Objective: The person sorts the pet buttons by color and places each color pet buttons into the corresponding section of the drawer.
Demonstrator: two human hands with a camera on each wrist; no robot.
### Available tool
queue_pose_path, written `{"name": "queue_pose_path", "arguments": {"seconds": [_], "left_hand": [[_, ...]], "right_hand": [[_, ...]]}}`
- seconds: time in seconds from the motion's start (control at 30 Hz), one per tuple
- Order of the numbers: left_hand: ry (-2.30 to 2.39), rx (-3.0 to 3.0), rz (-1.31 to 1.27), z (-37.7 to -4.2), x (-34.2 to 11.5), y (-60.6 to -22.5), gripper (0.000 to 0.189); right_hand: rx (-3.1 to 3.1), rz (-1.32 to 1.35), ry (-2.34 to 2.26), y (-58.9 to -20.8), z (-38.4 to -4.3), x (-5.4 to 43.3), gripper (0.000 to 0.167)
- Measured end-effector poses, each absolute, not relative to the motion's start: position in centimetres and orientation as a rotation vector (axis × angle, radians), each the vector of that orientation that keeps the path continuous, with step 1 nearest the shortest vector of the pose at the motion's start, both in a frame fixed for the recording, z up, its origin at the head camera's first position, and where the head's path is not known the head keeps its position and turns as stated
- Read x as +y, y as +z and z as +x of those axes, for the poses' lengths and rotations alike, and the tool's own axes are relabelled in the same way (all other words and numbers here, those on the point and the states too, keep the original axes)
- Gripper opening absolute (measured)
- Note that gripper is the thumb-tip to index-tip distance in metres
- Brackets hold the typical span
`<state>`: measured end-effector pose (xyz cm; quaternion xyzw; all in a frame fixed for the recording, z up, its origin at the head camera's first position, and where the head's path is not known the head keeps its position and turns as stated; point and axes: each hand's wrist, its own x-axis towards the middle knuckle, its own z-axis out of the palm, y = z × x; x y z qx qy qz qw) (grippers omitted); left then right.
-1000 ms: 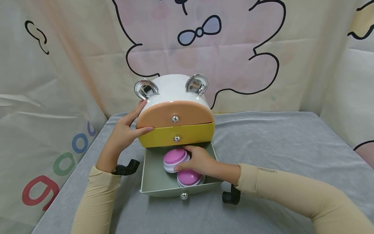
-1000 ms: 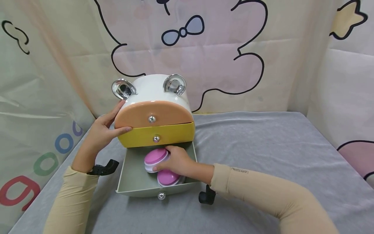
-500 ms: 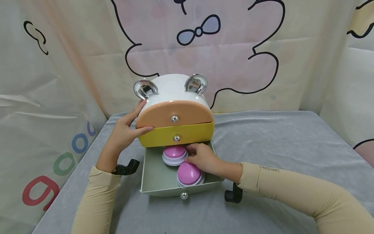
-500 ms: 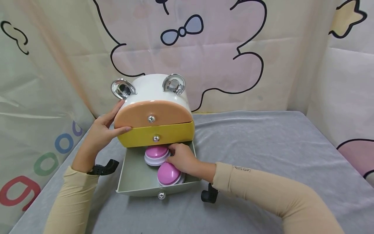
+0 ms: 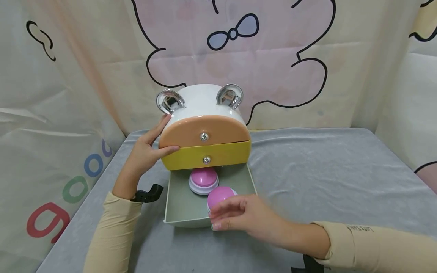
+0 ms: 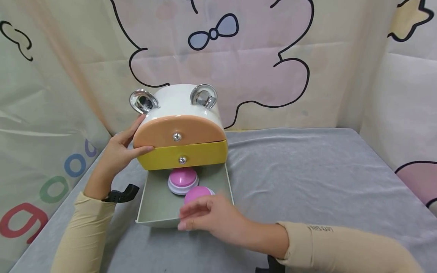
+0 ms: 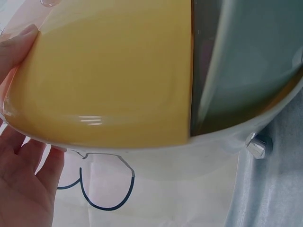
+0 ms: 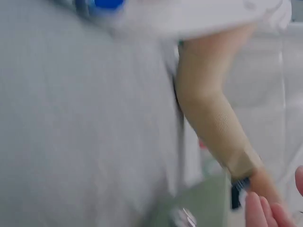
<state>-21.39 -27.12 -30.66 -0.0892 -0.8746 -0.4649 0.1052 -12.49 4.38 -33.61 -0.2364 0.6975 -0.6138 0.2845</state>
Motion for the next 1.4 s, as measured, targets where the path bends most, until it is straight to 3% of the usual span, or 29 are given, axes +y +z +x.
{"name": "queue_pose_path", "arguments": {"seconds": [0.23,0.6,1.1,1.4], "left_hand": [[-1.395,-2.572,-0.271,-21.3,-27.3,-30.8,0.082],[-1.383,-2.567,-0.284,-21.2,-27.2,-30.9,0.081],[-1.39,-2.569,-0.255,-21.3,-27.2,-30.6,0.081],[-1.39,-2.575,-0.263,-21.3,-27.1,-30.4,0.081]], "right_hand": [[1.494,-0.322,-1.591,-37.3,-9.9,5.2,0.033],[1.416,-0.103,-1.774,-40.7,-10.2,3.5,0.045],[1.378,-0.083,-1.875,-40.5,-11.5,2.1,0.032],[1.414,-0.081,-1.876,-39.8,-12.9,1.5,0.036]]}}
